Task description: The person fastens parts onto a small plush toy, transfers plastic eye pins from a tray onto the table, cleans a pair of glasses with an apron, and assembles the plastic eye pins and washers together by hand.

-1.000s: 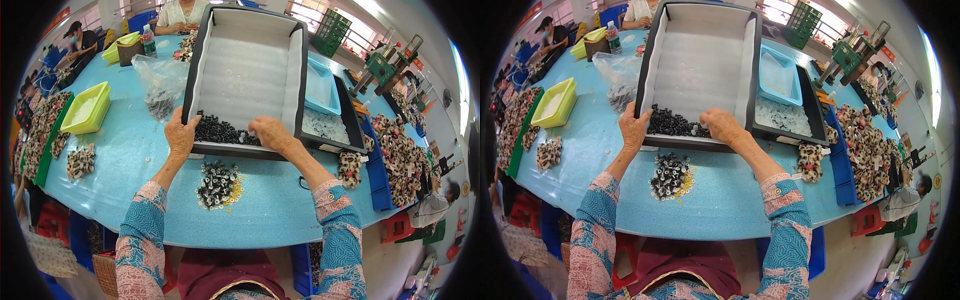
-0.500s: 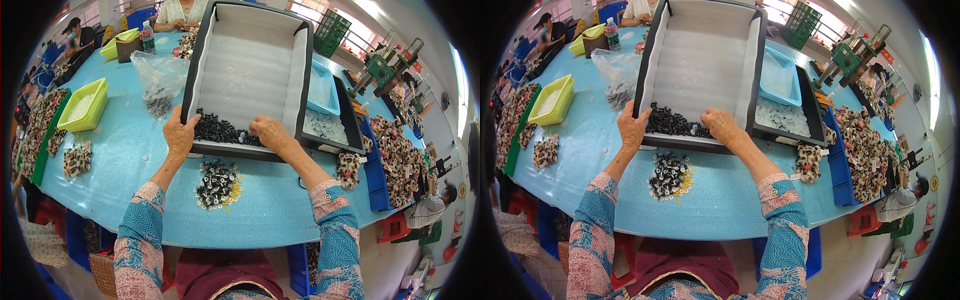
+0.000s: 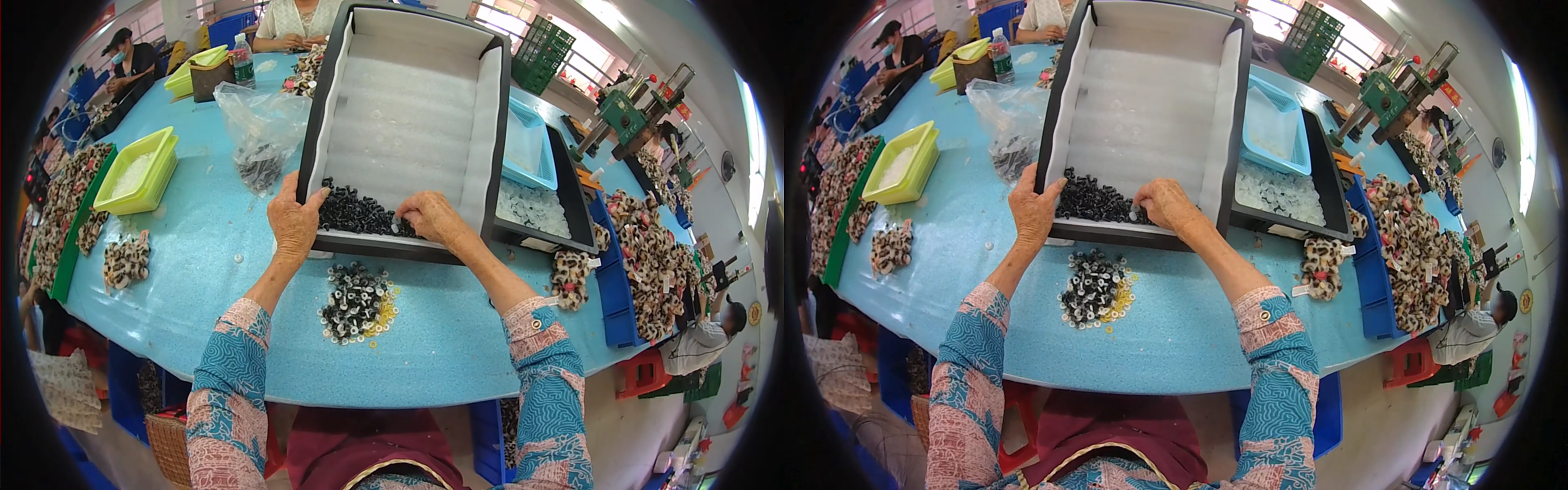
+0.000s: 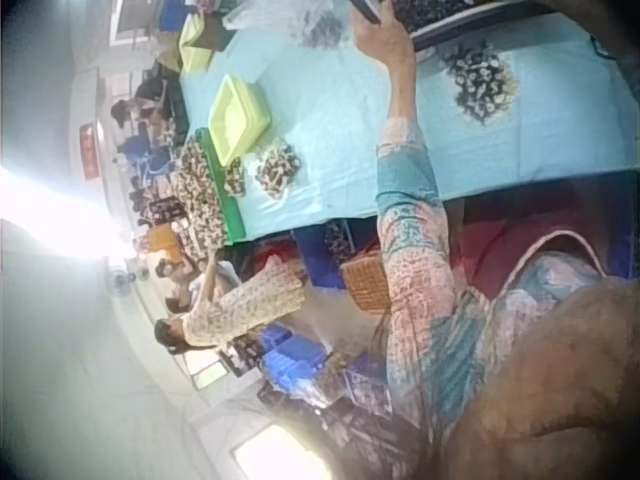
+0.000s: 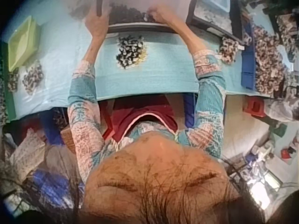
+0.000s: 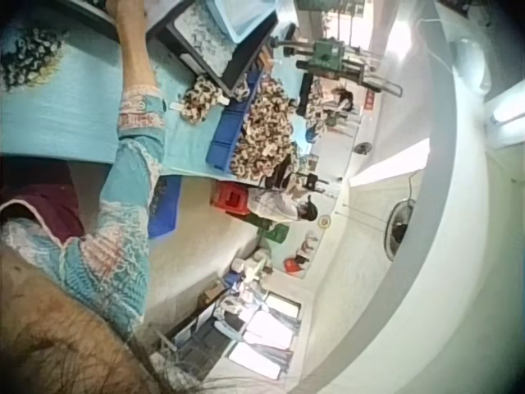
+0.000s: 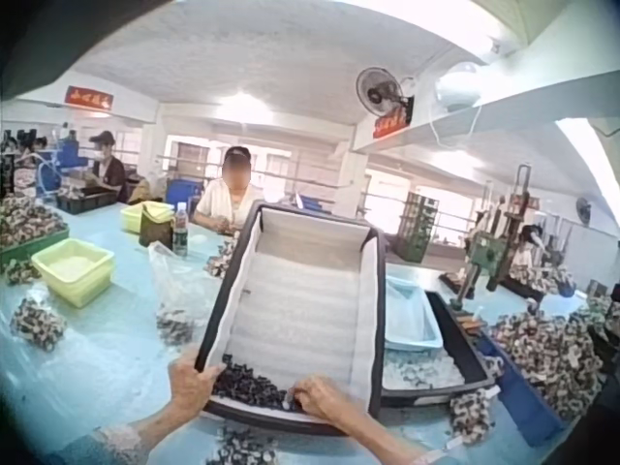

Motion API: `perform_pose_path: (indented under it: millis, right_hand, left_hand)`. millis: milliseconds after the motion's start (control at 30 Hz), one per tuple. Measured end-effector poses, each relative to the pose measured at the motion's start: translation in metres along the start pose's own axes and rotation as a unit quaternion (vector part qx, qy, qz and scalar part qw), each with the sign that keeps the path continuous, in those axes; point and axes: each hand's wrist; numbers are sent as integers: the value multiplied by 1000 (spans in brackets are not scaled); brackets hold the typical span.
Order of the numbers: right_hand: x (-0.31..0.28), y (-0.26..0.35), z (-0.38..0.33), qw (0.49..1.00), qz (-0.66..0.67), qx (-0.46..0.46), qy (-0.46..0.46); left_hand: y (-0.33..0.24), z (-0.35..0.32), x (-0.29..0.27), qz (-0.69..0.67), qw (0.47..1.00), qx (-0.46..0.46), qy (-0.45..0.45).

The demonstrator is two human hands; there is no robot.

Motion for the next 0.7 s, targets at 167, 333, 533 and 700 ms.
perform_pose_path:
  millis: [167, 333, 533, 700]
  right_hand:
    - [0, 7, 1, 998, -31, 37, 31]
    - [6, 6, 0, 999, -41, -30, 15]
    - [10, 22, 5, 985, -165, -39, 41]
    - [4, 7, 5, 998, -13, 35, 40]
  left_hand:
    - [2, 0, -2, 2, 1000, 0, -1]
    - [2, -1, -2, 4, 1000, -6, 4]
    - [1, 0, -3, 10, 1000, -2, 2]
    - [1, 1, -3, 16, 1000, 1, 1]
Point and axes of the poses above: each hand's wrist, its own z-axis towards the middle knuckle, its own x-axis out of the palm, y = z × x, and after that the axes turned 7 degrees about -y, right-handed
